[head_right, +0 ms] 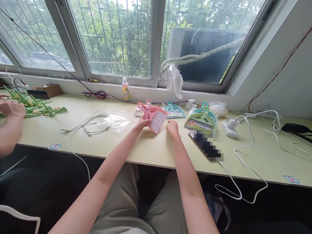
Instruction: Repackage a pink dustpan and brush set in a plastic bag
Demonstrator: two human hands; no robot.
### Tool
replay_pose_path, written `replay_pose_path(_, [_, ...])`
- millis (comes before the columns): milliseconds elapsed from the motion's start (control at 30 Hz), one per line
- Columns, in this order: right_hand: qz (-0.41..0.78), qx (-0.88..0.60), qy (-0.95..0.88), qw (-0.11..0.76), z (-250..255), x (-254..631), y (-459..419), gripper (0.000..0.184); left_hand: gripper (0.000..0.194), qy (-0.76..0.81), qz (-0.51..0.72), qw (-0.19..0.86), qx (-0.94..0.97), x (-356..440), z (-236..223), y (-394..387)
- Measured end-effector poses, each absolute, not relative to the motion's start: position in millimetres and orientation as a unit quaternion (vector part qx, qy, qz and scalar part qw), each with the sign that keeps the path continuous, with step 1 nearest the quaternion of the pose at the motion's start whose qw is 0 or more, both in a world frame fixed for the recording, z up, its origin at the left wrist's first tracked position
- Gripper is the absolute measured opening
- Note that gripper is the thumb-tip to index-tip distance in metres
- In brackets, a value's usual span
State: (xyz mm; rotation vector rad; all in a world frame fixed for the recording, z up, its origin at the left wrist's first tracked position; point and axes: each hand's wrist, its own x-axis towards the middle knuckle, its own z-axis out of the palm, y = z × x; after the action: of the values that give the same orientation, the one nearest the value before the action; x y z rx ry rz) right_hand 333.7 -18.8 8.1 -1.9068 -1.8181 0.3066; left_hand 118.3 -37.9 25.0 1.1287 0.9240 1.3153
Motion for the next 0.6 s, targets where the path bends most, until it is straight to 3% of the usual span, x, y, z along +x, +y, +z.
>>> replay_pose_path(233, [0.134, -0.696, -0.650, 0.275, 3, 342, -17, 0.036, 0.066, 0.399, 0.541, 0.561, 0.484, 120, 23, -35])
replay_pose_path(333, [0.149, -0.705, -0.619, 0.312, 3, 343, -20, 0.046, 0.065, 0.396, 0.537, 0.559, 0.493, 120, 23, -37])
replay_pose_path(467, [0.192, -0.733, -0.583, 0.293, 10, 344, -20, 0.060, 0.063, 0.392, 0.536, 0.558, 0.498, 120, 25, -41])
replay_pose_path(600, [0.193, -0.720, -0.612, 0.263, 13, 346, -16, 0.045, 0.065, 0.400, 0.529, 0.562, 0.494, 120, 28, -43])
